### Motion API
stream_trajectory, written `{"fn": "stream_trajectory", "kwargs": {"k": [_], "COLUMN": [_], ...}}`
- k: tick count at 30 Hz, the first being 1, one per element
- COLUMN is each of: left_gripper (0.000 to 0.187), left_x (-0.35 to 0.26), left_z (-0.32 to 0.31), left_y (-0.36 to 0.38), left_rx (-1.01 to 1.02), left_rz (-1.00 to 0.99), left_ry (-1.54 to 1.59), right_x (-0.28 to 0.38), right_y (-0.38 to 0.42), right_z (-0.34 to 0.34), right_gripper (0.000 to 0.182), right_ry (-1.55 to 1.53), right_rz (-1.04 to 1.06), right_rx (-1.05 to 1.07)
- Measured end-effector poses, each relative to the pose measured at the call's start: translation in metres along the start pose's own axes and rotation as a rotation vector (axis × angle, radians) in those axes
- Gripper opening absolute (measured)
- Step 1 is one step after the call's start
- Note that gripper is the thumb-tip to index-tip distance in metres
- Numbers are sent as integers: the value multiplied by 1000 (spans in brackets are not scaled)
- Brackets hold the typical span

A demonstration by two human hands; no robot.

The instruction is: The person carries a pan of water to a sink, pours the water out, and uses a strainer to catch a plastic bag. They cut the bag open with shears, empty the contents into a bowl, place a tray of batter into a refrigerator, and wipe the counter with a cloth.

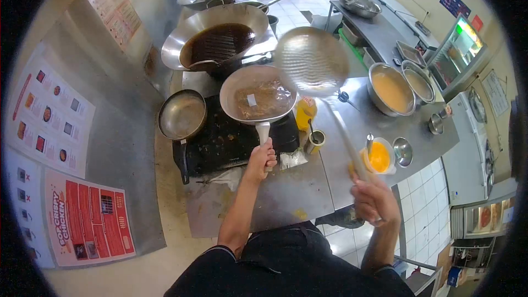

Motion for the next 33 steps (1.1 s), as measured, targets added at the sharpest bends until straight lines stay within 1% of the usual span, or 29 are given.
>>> {"fn": "stream_trajectory", "kwargs": {"k": [2, 3, 6, 8, 9, 10, 13, 14, 18, 21, 23, 27, 30, 31, 33], "left_gripper": [28, 27, 27, 26, 25, 25, 26, 27, 29, 30, 30, 31, 30, 30, 30], "left_x": [-3, -4, -1, 0, 2, 6, 16, 21, 36, 44, 52, 58, 58, 59, 65], "left_z": [-3, -7, -9, -12, -17, -19, -20, -20, -24, -21, -16, -10, -5, -2, 3], "left_y": [4, 12, 20, 29, 33, 37, 49, 53, 84, 111, 129, 181, 229, 243, 270], "left_rx": [9, -27, -33, -45, -45, -54, -67, -64, -34, -51, -22, 7, -47, -31, 0], "left_rz": [3, 2, 43, 28, 25, 31, 56, 69, 115, 105, 127, 135, 167, 180, 212], "left_ry": [-17, -13, -20, -26, -25, -22, 1, 17, 21, -37, -42, -96, -243, -268, -321], "right_x": [14, 23, 46, 67, 74, 80, 92, 95, 93, 76, 54, -2, -51, -67, -100], "right_y": [4, 9, 16, 22, 27, 32, 49, 54, 93, 127, 147, 195, 232, 243, 265], "right_z": [37, 55, 120, 137, 151, 165, 208, 214, 239, 252, 259, 262, 261, 263, 264], "right_gripper": [17, 19, 20, 21, 23, 24, 26, 28, 23, 21, 22, 25, 29, 32, 32], "right_ry": [-77, -50, -2, -48, -84, -109, -180, -229, -300, -248, -315, -373, -460, -445, -471], "right_rz": [57, 78, 126, 270, 276, 332, 412, 444, 545, 601, 602, 606, 621, 602, 612], "right_rx": [-2, -60, -247, -162, -205, -240, -255, -240, -324, -366, -388, -504, -535, -518, -522]}}
Point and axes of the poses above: each hand's wrist, its own y-axis away from the middle knuckle, its own z-axis out of the back of the hand, x = y × z, the point moved 10 cm from there along -y, towards the middle knuckle, and after that the axes turned 4 degrees about z, right-handed, at the moved point
